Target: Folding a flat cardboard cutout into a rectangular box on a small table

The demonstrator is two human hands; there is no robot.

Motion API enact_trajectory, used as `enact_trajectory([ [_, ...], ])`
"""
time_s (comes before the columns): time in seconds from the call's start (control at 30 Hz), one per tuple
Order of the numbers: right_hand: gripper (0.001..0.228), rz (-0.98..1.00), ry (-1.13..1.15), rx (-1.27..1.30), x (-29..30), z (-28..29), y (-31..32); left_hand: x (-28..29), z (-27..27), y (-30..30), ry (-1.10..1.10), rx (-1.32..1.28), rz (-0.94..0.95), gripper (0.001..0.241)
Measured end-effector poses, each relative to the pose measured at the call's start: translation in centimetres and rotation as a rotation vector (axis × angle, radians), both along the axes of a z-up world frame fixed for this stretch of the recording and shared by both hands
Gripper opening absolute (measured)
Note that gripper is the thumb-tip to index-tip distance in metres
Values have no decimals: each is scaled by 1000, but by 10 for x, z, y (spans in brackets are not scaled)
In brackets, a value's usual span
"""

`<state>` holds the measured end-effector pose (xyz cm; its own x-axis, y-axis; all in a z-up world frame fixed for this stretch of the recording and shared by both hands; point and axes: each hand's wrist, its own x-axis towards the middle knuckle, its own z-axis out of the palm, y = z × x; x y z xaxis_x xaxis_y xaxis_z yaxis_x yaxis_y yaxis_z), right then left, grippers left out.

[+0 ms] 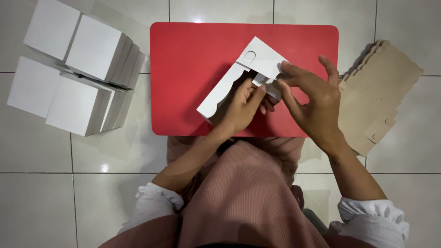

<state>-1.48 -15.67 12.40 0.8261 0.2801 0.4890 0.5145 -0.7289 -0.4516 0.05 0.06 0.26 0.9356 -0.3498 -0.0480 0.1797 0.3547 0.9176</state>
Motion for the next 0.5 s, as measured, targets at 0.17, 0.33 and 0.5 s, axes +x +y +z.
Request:
enact_trajectory([
  [0.17,6,-4,7,-13,-2,-1,3,-1,1,2,59,-9,-15,24],
  [0.33,6,-2,50,18,-6,-1,1,0,-6,0,83,-7,-9,24],
  [0.5,4,-12,99,93,-7,2,2,-1,1,0,45,8,-16,22],
])
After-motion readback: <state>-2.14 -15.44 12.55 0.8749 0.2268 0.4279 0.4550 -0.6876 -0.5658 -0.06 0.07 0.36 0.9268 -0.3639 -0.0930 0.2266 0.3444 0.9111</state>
